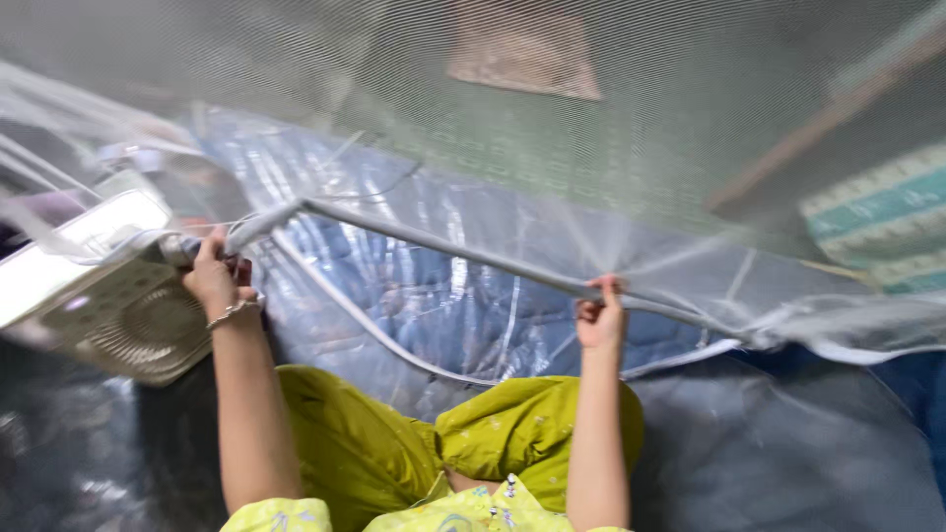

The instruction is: The person rolls up a large piece of netting and fabric from a floor-level bed area, eventually securing the rolled material to an overhead support bar by hand.

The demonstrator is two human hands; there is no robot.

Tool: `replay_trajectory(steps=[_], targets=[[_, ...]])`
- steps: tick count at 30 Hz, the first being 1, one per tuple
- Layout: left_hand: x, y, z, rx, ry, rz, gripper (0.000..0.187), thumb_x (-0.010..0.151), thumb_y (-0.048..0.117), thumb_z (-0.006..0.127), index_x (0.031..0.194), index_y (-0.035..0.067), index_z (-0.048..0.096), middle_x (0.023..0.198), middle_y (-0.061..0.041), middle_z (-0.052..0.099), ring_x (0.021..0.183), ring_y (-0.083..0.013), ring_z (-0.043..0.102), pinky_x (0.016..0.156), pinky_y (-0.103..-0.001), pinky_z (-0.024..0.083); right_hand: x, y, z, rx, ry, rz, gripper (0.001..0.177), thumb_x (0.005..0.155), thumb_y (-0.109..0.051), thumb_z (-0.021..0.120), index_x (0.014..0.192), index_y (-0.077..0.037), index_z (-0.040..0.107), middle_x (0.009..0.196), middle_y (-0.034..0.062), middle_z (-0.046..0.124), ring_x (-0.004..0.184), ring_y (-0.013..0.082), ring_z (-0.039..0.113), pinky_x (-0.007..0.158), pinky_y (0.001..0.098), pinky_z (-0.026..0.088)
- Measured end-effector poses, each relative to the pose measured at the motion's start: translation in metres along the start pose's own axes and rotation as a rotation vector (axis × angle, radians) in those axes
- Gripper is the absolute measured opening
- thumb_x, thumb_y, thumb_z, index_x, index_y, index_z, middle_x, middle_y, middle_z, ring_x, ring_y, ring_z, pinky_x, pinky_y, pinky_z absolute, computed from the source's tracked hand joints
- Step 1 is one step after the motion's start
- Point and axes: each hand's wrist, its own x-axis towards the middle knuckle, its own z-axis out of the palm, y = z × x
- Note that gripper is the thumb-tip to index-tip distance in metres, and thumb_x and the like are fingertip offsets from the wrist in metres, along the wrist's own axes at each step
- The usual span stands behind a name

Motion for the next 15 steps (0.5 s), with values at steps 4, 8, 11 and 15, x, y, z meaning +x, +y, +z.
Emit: replay_trajectory(steps=[4,8,11,15], targets=[[0.007,0.042,-0.022,-0.027,0.128,-0.002,0.020,0.078,0.016,0.080,0.081,0.004,0.064,0.070,-0.002,0.066,0.044,-0.0134,0.051,0.038,-0.024,0.041,0.022,-0.025,-0.016,-0.067,0.023,-0.055,0.006,0.102,-0.021,0.066,0.099,-0.021,0.062,0.082,0.0018,0.066,0.047,0.0084,0.047,0.036,0.0204,0.030],[0.029,0.044,-0.046,-0.062,0.014,-0.070,0.021,0.083,0.023,0.079,0.083,0.006,0.067,0.065,-0.002,0.058,0.042,-0.0139,0.049,0.036,-0.025,0.037,0.021,-0.045,-0.013,-0.125,-0.003,-0.047,0.005,0.106,-0.016,0.063,0.102,-0.016,0.062,0.085,0.0055,0.065,0.052,0.0097,0.050,0.039,0.0210,0.033],[0.048,0.038,-0.058,-0.175,-0.028,-0.113,0.030,0.090,0.038,0.073,0.085,0.009,0.068,0.061,0.000,0.054,0.043,-0.0132,0.046,0.037,-0.026,0.034,0.019,-0.053,-0.011,-0.015,0.033,-0.006,0.007,0.107,-0.010,0.062,0.103,-0.016,0.060,0.089,0.0065,0.065,0.059,0.0102,0.053,0.042,0.0197,0.036],[0.053,0.039,-0.060,-0.313,-0.093,-0.253,0.067,0.088,0.072,0.052,0.088,0.008,0.074,0.057,0.001,0.055,0.042,-0.0118,0.047,0.038,-0.025,0.038,0.016,-0.058,-0.010,-0.126,0.023,-0.102,0.004,0.108,-0.012,0.060,0.104,-0.010,0.060,0.087,0.0085,0.062,0.059,0.0127,0.052,0.045,0.0217,0.039]])
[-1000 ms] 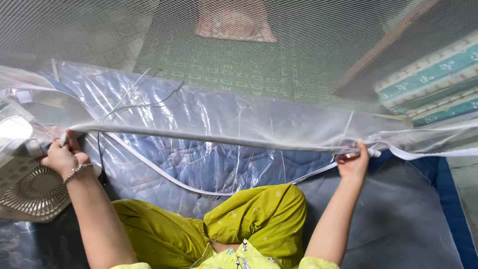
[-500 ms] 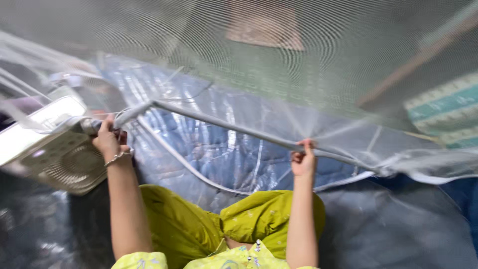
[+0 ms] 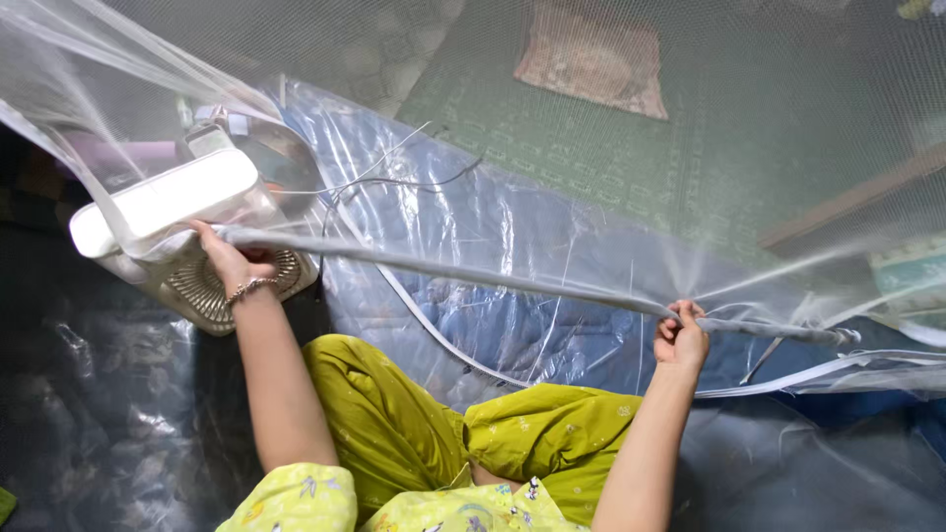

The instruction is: The person rolls up a large piece of netting and fabric from a floor-level bed area, eventually securing the rolled material to an overhead support bar by hand.

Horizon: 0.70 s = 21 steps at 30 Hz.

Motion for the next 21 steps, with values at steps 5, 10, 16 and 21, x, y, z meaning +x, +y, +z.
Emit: replay_trajectory(steps=[5,10,16,21], targets=[[-0.047,-0.035,0.017,-0.159,-0.293,0.033,0.054,0.097,0.073,0.061,0.078,0.024,0.049,0.060,0.006,0.054,0.047,-0.0121,0.051,0.045,-0.033,0.046,0.001,-0.007,-0.004,0.026,0.063,-0.004,0.001,0.105,-0.011,0.060,0.105,-0.010,0.061,0.086,0.0080,0.062,0.061,0.0132,0.054,0.046,0.0215,0.039],[-0.128,-0.169,0.047,0.145,-0.300,0.078,0.024,0.099,0.042,0.062,0.108,0.020,0.064,0.093,0.005,0.061,0.066,-0.0052,0.050,0.054,-0.021,0.045,0.005,0.008,-0.002,0.020,-0.001,0.000,0.004,0.105,-0.013,0.065,0.105,-0.011,0.061,0.084,0.0062,0.061,0.061,0.0117,0.054,0.046,0.0205,0.038],[-0.141,-0.266,0.054,0.569,-0.175,0.059,0.026,0.107,0.037,0.058,0.098,0.015,0.069,0.076,0.004,0.046,0.060,-0.0055,0.045,0.043,-0.022,0.036,-0.020,0.016,0.003,-0.116,0.116,0.090,0.010,0.097,-0.023,0.070,0.099,-0.016,0.064,0.085,0.0052,0.068,0.048,0.0097,0.049,0.039,0.0225,0.033],[-0.100,-0.259,0.034,0.432,-0.221,0.074,0.026,0.109,0.033,0.056,0.100,0.010,0.065,0.075,0.000,0.047,0.053,-0.0095,0.047,0.041,-0.025,0.037,-0.030,-0.003,-0.023,-0.001,0.134,0.153,0.011,0.096,-0.022,0.072,0.102,-0.014,0.070,0.088,0.0037,0.071,0.047,0.0086,0.049,0.038,0.0224,0.033]])
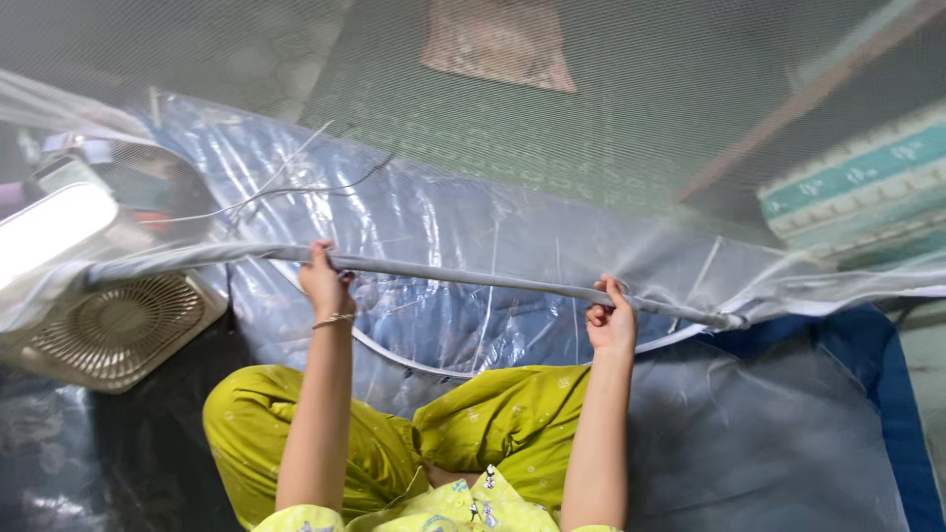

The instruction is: The person rolls up a large piece of netting and fabric from a floor-level bed area, eventually securing the rolled material to an overhead support bar by hand.

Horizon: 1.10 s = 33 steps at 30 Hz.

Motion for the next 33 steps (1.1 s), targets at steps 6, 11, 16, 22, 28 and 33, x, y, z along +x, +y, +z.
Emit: replay_trajectory(steps=[6,11,16,22,28,33], targets=[[0.014,0.020,-0.010,-0.276,-0.054,-0.099,0.035,0.098,-0.004,0.054,0.132,-0.004,0.062,0.107,-0.016,0.077,0.061,-0.0090,0.050,0.050,-0.024,0.049,0.014,-0.039,-0.057,0.283,-0.026,0.000,0.016,0.091,-0.001,0.068,0.107,-0.002,0.069,0.094,0.0113,0.074,0.053,0.0083,0.053,0.040,0.0196,0.038],[0.008,0.024,-0.007,-0.470,0.025,-0.303,0.049,0.094,-0.008,0.050,0.143,-0.005,0.046,0.119,-0.020,0.065,0.088,-0.0264,0.070,0.094,-0.045,0.064,0.013,-0.067,-0.072,0.750,0.051,0.224,0.027,0.087,0.014,0.059,0.113,0.016,0.064,0.113,0.0252,0.069,0.083,0.0253,0.068,0.067,0.0279,0.065],[0.009,0.028,-0.009,-0.547,-0.027,-0.247,0.048,0.095,-0.011,0.058,0.142,-0.006,0.048,0.116,-0.020,0.063,0.093,-0.0289,0.069,0.101,-0.049,0.063,-0.026,-0.087,-0.048,0.593,-0.048,0.217,0.017,0.075,0.006,0.053,0.091,0.011,0.052,0.117,0.0298,0.057,0.113,0.0531,0.064,0.098,0.0538,0.057],[-0.028,0.059,0.003,-0.399,-0.105,-0.082,0.028,0.095,-0.006,0.064,0.121,0.000,0.055,0.107,-0.014,0.070,0.097,-0.0264,0.075,0.095,-0.042,0.065,-0.032,-0.088,-0.042,0.279,0.065,0.089,0.004,0.083,0.000,0.058,0.087,0.000,0.057,0.104,0.0241,0.062,0.102,0.0434,0.068,0.088,0.0488,0.059],[-0.026,0.067,-0.010,-0.021,0.118,0.042,0.020,0.096,0.003,0.071,0.108,0.007,0.055,0.101,-0.010,0.068,0.074,-0.0133,0.069,0.060,-0.028,0.056,-0.003,-0.086,-0.094,-0.195,0.308,-0.287,0.017,0.087,0.006,0.073,0.091,-0.002,0.060,0.079,0.0080,0.058,0.055,0.0156,0.049,0.044,0.0271,0.034],[0.019,0.045,-0.035,-0.263,0.094,-0.013,0.020,0.087,-0.009,0.055,0.101,0.004,0.048,0.116,-0.026,0.079,0.055,-0.0078,0.047,0.053,-0.026,0.049,0.001,-0.103,-0.100,0.230,0.148,-0.058,0.020,0.086,0.007,0.068,0.102,-0.004,0.062,0.089,0.0137,0.065,0.062,0.0159,0.062,0.045,0.0263,0.045]])
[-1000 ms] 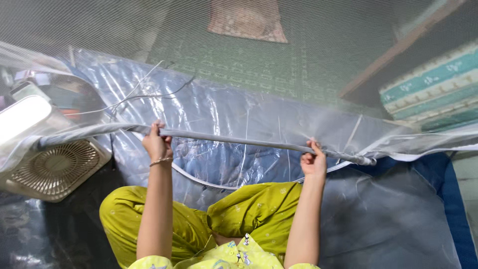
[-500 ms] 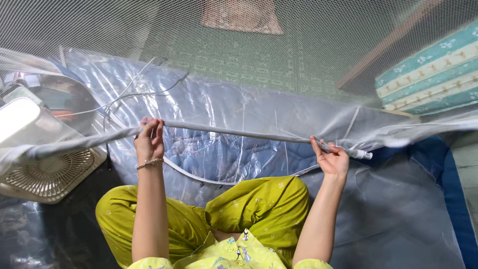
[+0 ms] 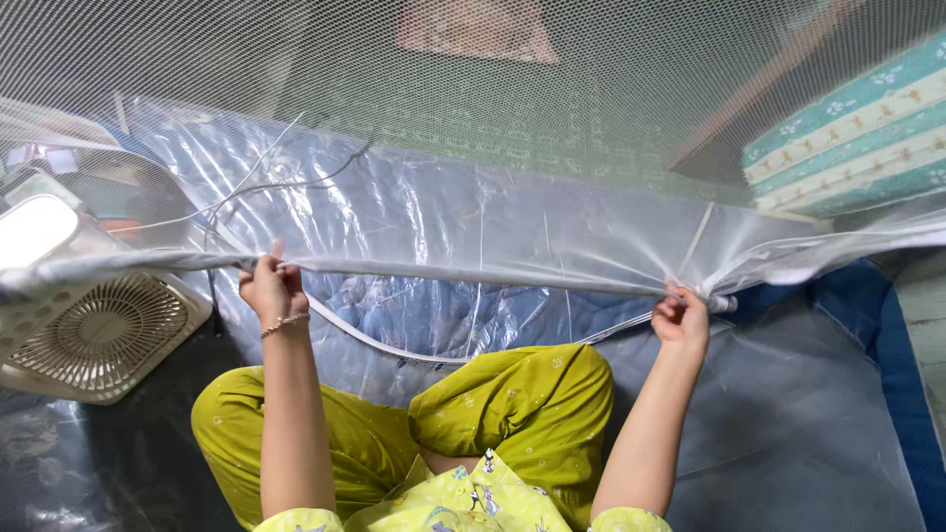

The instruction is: The person rolls up a large piece of netting and fabric from a floor-level bed area, eventually securing the rolled material to an overhead support bar by hand.

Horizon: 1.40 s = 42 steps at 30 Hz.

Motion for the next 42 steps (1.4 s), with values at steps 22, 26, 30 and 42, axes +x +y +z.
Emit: replay_trajectory(steps=[22,26,30,42], targets=[[-0.006,0.054,0.012,0.267,-0.059,0.234,0.020,0.103,0.004,0.075,0.117,0.005,0.060,0.092,-0.002,0.066,0.067,-0.0080,0.059,0.056,-0.025,0.049,-0.004,-0.021,0.001,-0.308,0.114,-0.259,0.019,0.090,0.003,0.080,0.097,-0.001,0.063,0.086,0.0102,0.064,0.057,0.0134,0.059,0.040,0.0228,0.038],[0.016,0.052,0.014,0.069,-0.036,0.160,0.038,0.099,-0.006,0.074,0.124,0.006,0.048,0.086,-0.006,0.058,0.061,-0.0117,0.055,0.055,-0.029,0.053,-0.006,-0.032,-0.002,0.118,0.016,-0.041,0.010,0.089,0.009,0.066,0.099,0.007,0.066,0.098,0.0194,0.074,0.072,0.0178,0.070,0.056,0.0205,0.059],[0.004,0.054,0.032,-0.172,-0.014,-0.061,0.056,0.083,-0.012,0.054,0.133,0.011,0.042,0.107,-0.018,0.073,0.062,-0.0111,0.057,0.079,-0.040,0.067,-0.008,-0.036,0.007,0.262,-0.006,-0.050,0.010,0.093,0.012,0.060,0.102,0.014,0.063,0.107,0.0235,0.069,0.099,0.0356,0.073,0.089,0.0368,0.062],[-0.009,0.068,0.031,-0.215,-0.361,-0.016,0.036,0.092,-0.004,0.070,0.125,0.004,0.061,0.113,-0.008,0.071,0.106,-0.0196,0.076,0.105,-0.038,0.063,-0.050,-0.022,0.049,-0.482,0.158,-0.399,0.016,0.093,-0.001,0.070,0.104,-0.005,0.059,0.095,0.0129,0.062,0.070,0.0233,0.065,0.052,0.0312,0.049]])
